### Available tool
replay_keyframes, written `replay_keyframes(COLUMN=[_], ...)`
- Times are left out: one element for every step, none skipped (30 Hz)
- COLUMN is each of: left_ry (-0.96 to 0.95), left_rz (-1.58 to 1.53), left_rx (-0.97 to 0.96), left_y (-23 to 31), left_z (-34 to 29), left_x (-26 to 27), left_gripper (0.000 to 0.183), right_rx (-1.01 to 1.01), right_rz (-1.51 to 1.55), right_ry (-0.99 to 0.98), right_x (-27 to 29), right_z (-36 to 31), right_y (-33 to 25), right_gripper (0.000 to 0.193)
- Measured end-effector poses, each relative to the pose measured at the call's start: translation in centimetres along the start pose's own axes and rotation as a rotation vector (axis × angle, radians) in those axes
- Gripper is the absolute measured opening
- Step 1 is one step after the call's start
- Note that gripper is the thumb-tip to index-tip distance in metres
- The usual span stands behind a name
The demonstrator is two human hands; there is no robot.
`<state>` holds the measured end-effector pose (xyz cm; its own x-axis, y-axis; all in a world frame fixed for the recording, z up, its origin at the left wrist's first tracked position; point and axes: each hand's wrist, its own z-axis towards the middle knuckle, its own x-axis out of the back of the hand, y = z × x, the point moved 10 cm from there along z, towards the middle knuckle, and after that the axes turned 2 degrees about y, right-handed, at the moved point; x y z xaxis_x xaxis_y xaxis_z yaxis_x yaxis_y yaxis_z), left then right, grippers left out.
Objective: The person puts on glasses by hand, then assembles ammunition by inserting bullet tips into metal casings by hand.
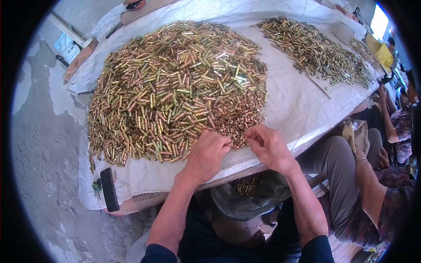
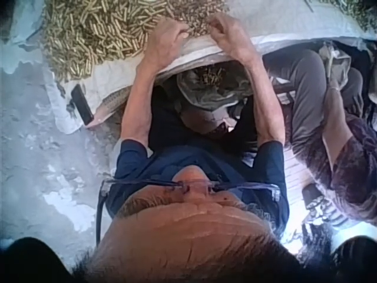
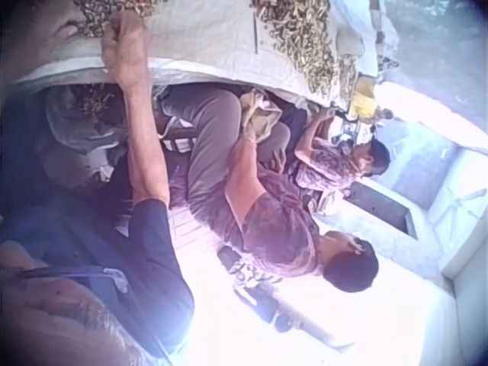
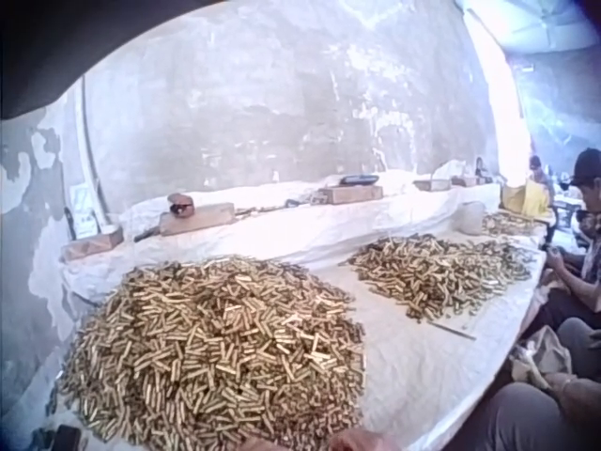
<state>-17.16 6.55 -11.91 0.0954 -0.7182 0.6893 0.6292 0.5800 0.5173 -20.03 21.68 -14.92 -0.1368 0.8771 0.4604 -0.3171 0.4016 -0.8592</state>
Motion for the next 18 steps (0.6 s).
replay_keyframes(left_ry=[-0.004, -0.009, -0.009, 0.000, 0.009, 0.009, 0.003, -0.002, -0.001, 0.048, 0.098, 0.100, 0.109, 0.118, 0.119, 0.143, 0.168, 0.170], left_rz=[-0.004, -0.010, -0.009, -0.049, -0.090, -0.091, -0.145, -0.196, -0.194, -0.283, -0.374, -0.374, -0.557, -0.741, -0.742, -0.803, -0.861, -0.858], left_rx=[-0.011, -0.021, -0.019, 0.021, 0.060, 0.061, 0.109, 0.157, 0.160, 0.252, 0.343, 0.343, 0.481, 0.618, 0.617, 0.600, 0.584, 0.583], left_y=[0.1, 0.3, 0.4, 0.2, -0.1, -0.1, -0.6, -1.1, -1.2, -2.3, -3.3, -3.2, -4.3, -5.2, -5.2, -5.1, -5.1, -5.1], left_z=[0.0, -0.1, -0.2, -0.3, -0.4, -0.4, -0.5, -0.7, -0.9, -1.3, -1.7, -1.8, -2.4, -3.1, -3.1, -3.0, -3.0, -3.0], left_x=[0.0, -0.1, 0.0, 0.0, 0.1, 0.3, 0.3, 0.3, 0.3, 0.5, 0.5, 0.6, 0.0, -0.9, -1.0, -1.1, -1.0, -1.1], left_gripper=[0.017, 0.021, 0.021, 0.025, 0.028, 0.028, 0.028, 0.029, 0.029, 0.027, 0.025, 0.025, 0.026, 0.027, 0.027, 0.026, 0.025, 0.025], right_rx=[0.001, -0.034, -0.070, -0.070, -0.133, -0.195, -0.196, -0.205, -0.215, -0.214, -0.248, -0.282, -0.281, -0.293, -0.305, -0.304, -0.280, -0.255], right_rz=[0.000, 0.081, 0.161, 0.162, 0.258, 0.355, 0.355, 0.357, 0.360, 0.361, 0.333, 0.304, 0.304, 0.399, 0.494, 0.493, 0.550, 0.606], right_ry=[-0.001, -0.013, -0.024, -0.026, -0.056, -0.085, -0.086, -0.101, -0.117, -0.120, -0.120, -0.120, -0.121, -0.108, -0.095, -0.095, -0.101, -0.106], right_x=[-0.1, -0.3, -0.6, -0.7, -1.1, -1.5, -1.6, -1.9, -2.2, -2.3, -2.2, -2.2, -2.3, -2.6, -2.8, -3.0, -3.5, -3.9], right_z=[-0.1, -0.1, -0.2, -0.2, -0.3, -0.5, -0.5, -0.6, -0.7, -0.6, -0.7, -0.7, -0.7, -0.9, -1.0, -1.1, -1.1, -1.1], right_y=[-0.2, -0.3, -0.4, -0.6, -0.3, 0.1, 0.2, 0.3, 0.4, 0.2, 0.2, 0.4, 0.2, 0.2, 0.1, 0.1, -0.1, -0.3], right_gripper=[0.012, 0.011, 0.011, 0.011, 0.009, 0.008, 0.008, 0.008, 0.007, 0.007, 0.008, 0.010, 0.010, 0.009, 0.008, 0.008, 0.008, 0.008])
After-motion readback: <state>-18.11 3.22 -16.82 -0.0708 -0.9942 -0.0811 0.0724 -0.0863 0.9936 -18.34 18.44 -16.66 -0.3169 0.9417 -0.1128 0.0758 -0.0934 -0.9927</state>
